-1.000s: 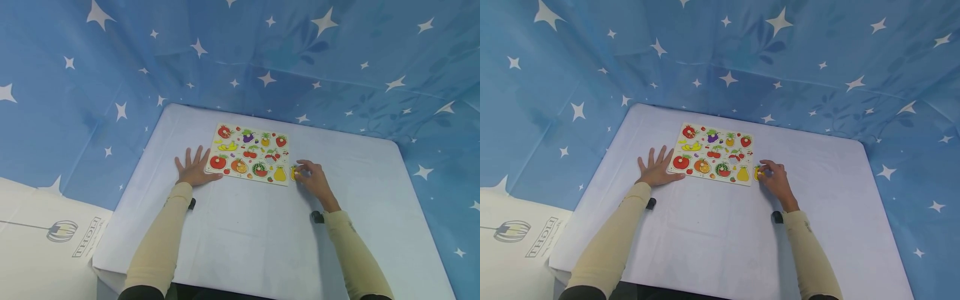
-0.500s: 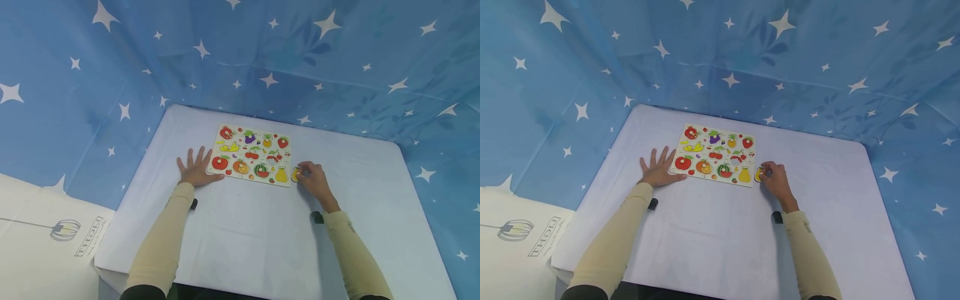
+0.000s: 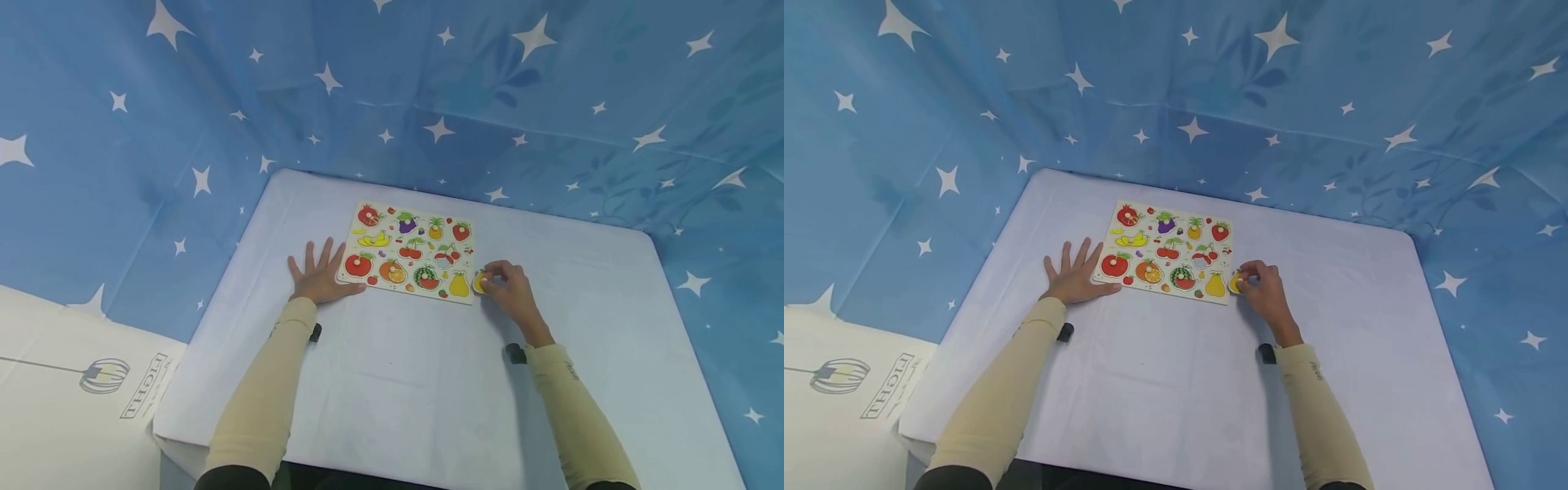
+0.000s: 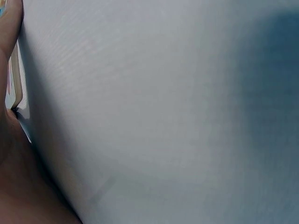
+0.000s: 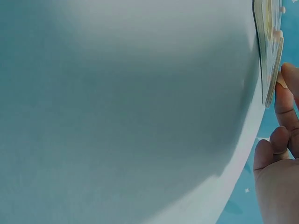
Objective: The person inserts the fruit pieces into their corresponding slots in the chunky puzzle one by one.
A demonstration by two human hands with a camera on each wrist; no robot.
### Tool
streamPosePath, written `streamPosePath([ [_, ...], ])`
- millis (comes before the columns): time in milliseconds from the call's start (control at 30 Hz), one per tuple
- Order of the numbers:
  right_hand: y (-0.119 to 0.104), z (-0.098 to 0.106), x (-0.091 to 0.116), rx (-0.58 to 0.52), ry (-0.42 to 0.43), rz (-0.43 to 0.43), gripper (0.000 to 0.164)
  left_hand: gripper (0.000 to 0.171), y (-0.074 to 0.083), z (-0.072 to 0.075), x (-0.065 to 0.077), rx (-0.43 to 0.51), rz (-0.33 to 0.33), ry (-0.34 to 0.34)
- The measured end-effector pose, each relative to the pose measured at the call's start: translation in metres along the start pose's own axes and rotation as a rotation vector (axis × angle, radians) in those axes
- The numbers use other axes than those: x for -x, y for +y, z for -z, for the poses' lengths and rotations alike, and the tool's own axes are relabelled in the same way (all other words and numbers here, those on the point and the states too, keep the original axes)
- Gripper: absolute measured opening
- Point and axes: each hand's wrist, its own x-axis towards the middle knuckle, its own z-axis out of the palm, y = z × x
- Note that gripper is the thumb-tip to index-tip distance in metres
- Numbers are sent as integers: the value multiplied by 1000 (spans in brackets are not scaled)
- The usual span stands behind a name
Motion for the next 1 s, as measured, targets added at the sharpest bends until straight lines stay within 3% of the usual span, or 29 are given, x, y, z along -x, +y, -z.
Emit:
streamPosePath([
  [267, -6, -8, 1, -45, -13, 78, 31, 121, -5, -6, -6, 4, -9, 10],
  [767, -28, -27, 0, -54, -26, 102, 27, 122, -10, -11, -11, -13, -16, 28],
  [1000, -29, -33, -1, -67, -31, 93, 26, 121, -6, -6, -7, -7, -4, 19],
])
